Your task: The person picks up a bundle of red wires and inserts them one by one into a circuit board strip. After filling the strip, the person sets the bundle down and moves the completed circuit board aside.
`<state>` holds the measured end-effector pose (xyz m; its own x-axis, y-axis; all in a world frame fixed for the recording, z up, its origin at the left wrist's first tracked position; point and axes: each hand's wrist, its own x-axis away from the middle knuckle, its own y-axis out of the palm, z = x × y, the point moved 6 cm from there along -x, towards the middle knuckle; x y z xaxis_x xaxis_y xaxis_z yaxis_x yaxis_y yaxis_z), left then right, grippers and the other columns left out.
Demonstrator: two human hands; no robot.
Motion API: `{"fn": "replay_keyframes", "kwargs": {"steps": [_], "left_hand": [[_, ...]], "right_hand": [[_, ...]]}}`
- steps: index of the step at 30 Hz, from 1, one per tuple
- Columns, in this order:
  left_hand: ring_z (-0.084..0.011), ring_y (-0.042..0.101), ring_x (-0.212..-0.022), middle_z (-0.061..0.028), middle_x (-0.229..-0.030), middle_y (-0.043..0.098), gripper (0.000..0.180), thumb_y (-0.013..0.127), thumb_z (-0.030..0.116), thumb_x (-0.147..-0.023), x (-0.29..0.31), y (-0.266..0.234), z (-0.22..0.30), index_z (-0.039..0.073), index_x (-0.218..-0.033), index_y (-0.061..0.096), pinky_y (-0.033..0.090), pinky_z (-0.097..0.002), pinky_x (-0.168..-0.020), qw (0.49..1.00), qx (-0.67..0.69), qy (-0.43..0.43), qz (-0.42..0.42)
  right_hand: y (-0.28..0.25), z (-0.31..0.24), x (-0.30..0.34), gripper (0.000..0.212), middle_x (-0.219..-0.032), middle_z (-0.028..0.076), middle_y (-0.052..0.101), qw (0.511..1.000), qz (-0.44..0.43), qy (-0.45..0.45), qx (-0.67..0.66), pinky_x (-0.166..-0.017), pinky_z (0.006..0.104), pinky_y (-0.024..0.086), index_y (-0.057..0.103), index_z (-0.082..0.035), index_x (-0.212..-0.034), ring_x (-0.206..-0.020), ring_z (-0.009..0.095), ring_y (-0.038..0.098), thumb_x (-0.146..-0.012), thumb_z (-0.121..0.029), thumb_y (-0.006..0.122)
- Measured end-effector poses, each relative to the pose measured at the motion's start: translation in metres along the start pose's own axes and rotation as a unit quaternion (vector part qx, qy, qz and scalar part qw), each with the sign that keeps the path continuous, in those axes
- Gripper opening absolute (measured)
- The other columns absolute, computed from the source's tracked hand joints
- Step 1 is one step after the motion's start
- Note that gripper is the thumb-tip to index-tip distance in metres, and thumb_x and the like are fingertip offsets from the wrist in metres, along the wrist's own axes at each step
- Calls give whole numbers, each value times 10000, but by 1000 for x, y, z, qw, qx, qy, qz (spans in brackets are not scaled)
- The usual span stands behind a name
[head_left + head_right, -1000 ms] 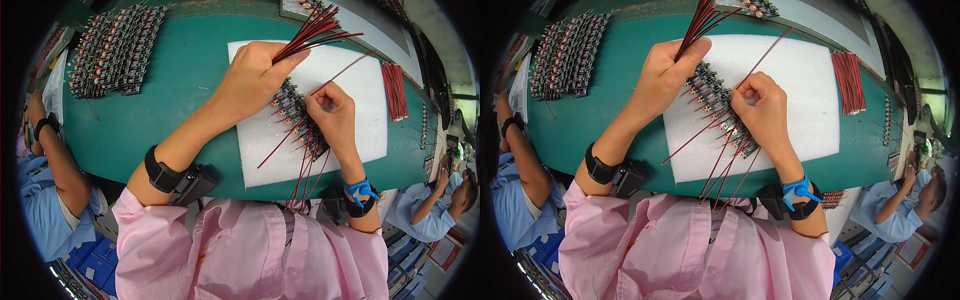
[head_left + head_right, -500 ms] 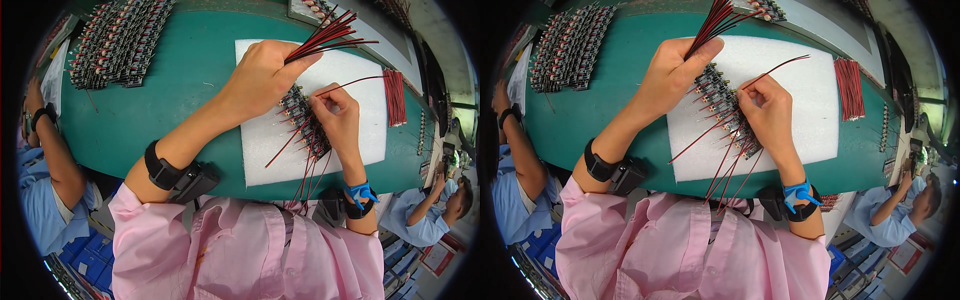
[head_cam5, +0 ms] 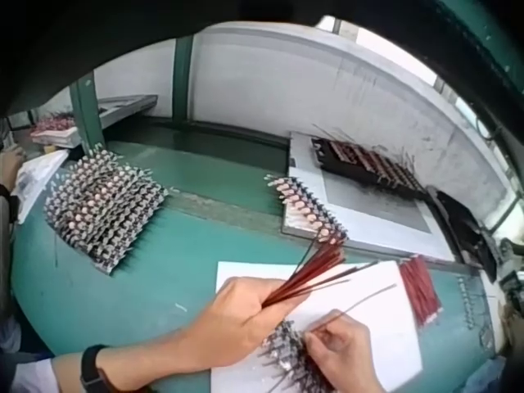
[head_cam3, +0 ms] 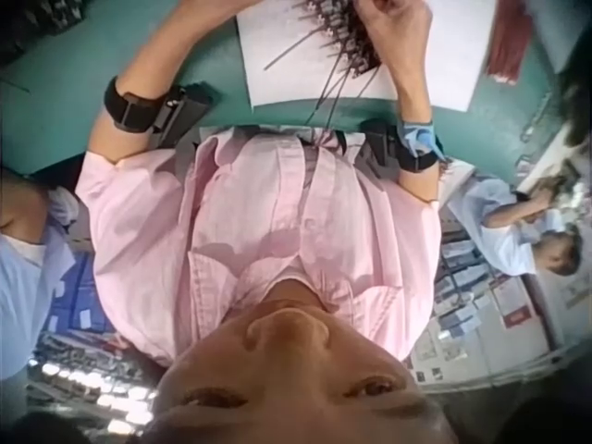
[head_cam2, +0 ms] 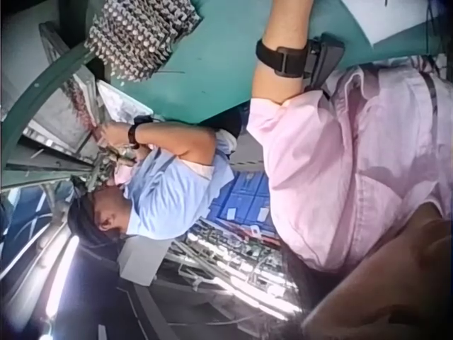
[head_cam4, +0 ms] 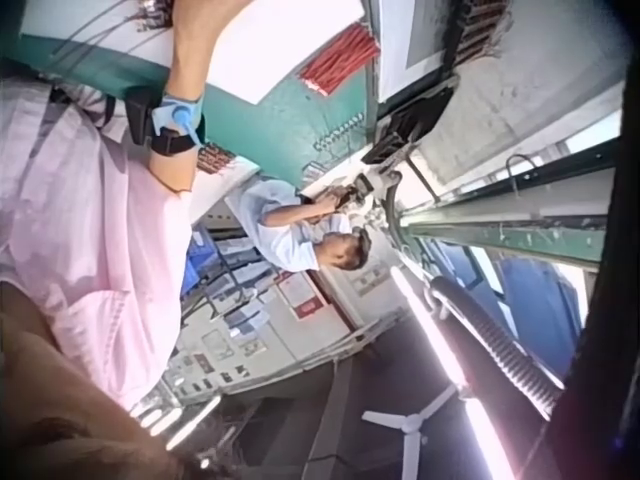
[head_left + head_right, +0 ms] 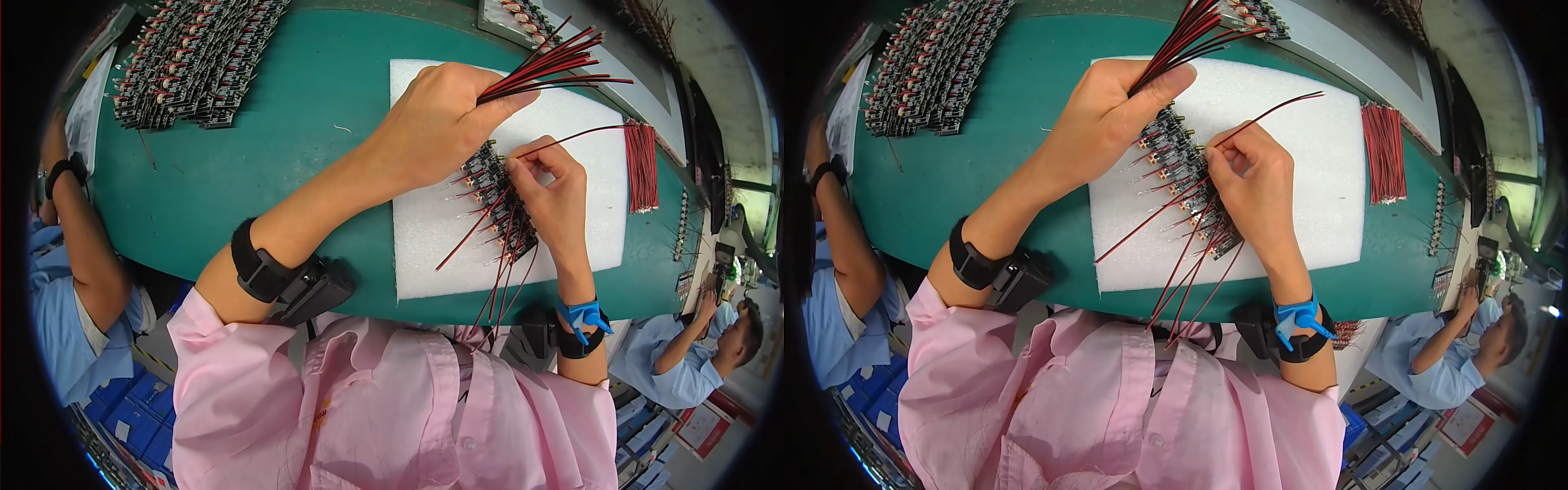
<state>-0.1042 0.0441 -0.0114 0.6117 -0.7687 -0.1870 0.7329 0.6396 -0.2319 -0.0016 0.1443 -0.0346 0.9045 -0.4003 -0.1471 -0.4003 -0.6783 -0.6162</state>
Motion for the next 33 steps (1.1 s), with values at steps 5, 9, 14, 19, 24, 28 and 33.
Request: {"fn": "replay_keyframes", "kwargs": {"steps": [5,9,14,19,24,28,33], "left_hand": [[-138,262,-437,-64,-457,304,333,496,262,-809,0,3,0,-42,-672,497,249,-298,-415,1000,18,8,3],[-45,235,-479,45,-503,255,373,477,285,-839,1,4,-1,1,-607,408,197,-241,-404,1000,19,24,-2],[-52,236,-489,33,-510,253,354,479,268,-836,0,4,0,1,-616,407,203,-245,-412,999,9,35,-6],[-57,235,-492,25,-511,248,352,483,263,-834,0,4,-1,4,-611,400,205,-249,-415,999,6,33,-4],[-60,235,-493,24,-512,249,352,488,260,-832,1,3,2,3,-609,399,207,-251,-417,999,10,34,-4],[-59,224,-509,20,-524,238,361,488,268,-833,0,3,1,6,-605,390,198,-245,-417,999,9,40,-7],[-179,352,-464,-74,-489,354,298,514,211,-789,0,2,0,-19,-609,451,294,-312,-437,995,-68,73,1]], "right_hand": [[0,0,-1,34,-662,19,511,1000,-16,4,1,-552,190,353,546,41,-695,-584,68,430,-695,10,562],[0,0,-2,34,-661,20,509,1000,-23,15,3,-545,199,360,539,47,-695,-577,72,434,-693,19,558],[0,-8,-2,28,-646,40,502,998,-3,-38,42,-535,212,369,536,46,-694,-560,96,444,-679,36,557],[2,-18,0,52,-642,71,493,988,-5,-97,119,-515,243,381,530,31,-681,-542,153,464,-649,47,568],[0,-20,1,77,-637,83,483,988,9,-103,116,-498,285,393,517,4,-664,-528,210,490,-634,38,579],[1,-20,0,74,-641,83,486,985,5,-114,126,-499,282,396,523,5,-667,-527,213,488,-637,43,578],[1,-20,1,62,-654,83,497,983,10,-128,135,-508,276,403,544,10,-676,-532,218,491,-641,43,582]]}}
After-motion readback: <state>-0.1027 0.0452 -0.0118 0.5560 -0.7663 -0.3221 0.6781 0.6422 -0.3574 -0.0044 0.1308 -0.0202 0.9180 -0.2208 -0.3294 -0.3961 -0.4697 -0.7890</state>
